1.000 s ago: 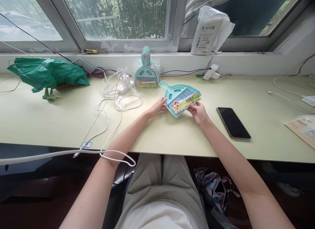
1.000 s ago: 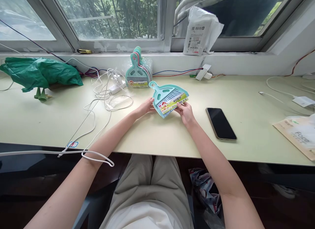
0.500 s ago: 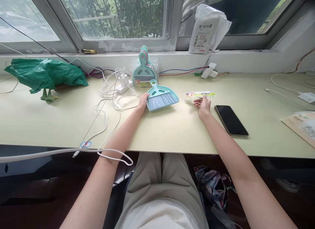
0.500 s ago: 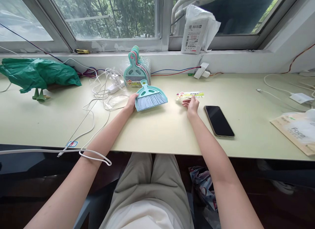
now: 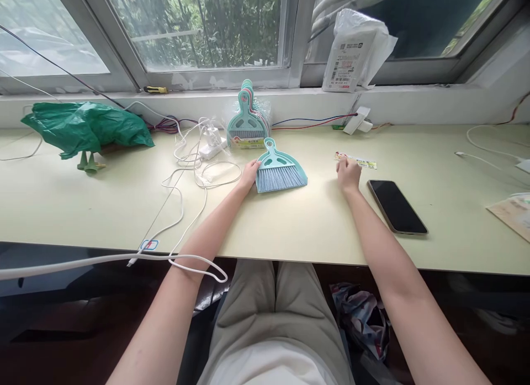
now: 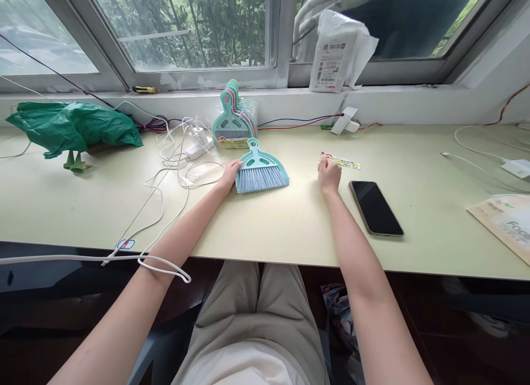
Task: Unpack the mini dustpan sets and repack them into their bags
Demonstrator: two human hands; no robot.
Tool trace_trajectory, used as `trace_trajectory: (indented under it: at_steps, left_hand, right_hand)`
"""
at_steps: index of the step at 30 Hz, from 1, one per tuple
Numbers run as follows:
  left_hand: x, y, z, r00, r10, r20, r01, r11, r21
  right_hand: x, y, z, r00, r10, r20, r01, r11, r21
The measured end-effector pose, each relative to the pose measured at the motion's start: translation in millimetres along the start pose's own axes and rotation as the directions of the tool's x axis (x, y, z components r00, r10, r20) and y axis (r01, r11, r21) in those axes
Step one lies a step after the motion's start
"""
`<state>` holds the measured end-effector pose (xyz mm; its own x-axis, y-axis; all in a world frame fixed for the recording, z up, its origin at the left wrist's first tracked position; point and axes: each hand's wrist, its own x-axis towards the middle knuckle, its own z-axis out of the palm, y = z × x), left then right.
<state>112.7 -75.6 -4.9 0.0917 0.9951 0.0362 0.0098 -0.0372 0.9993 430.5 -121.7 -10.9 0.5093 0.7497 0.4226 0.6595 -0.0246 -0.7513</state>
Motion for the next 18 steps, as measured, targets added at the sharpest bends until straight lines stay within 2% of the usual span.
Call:
trace_trajectory:
  at_steps: [2, 4, 7, 9, 11, 15, 18]
  left_hand:
    - [-6, 2, 8, 0.999, 0.030, 0.017, -0.031, 0.999, 0.019]
    - [-13, 4, 17, 0.993, 0.082, 0.081, -0.085, 0.996, 0.035]
    - [-24, 6, 30, 0.966, 0.184, 0.182, -0.200, 0.977, 0.072]
    - [-31, 7, 37, 0.948, 0.238, 0.211, -0.266, 0.957, 0.115]
    - [-38, 9, 41, 0.939, 0.264, 0.221, -0.302, 0.940, 0.161]
    - [-45, 11, 44, 0.926, 0.271, 0.264, -0.332, 0.916, 0.224]
    - [-46, 14, 43, 0.918, 0.249, 0.309, -0.326, 0.918, 0.228]
  right_hand:
    - [-16, -16, 0, 0.975, -0.182, 0.128, 0.188, 0.981, -0.044]
    - [-33, -36, 2, 0.930, -0.313, 0.193, 0.332, 0.940, -0.078]
    - [-53, -64, 5, 0.833, -0.455, 0.313, 0.517, 0.843, -0.151]
    - [-61, -75, 8, 0.776, -0.504, 0.380, 0.601, 0.774, -0.199]
    - [-65, -81, 9, 0.768, -0.500, 0.399, 0.616, 0.747, -0.250]
    - [-65, -81, 8, 0.811, -0.402, 0.425, 0.555, 0.757, -0.344]
    - [-62, -80, 5, 0.819, -0.385, 0.427, 0.536, 0.778, -0.327]
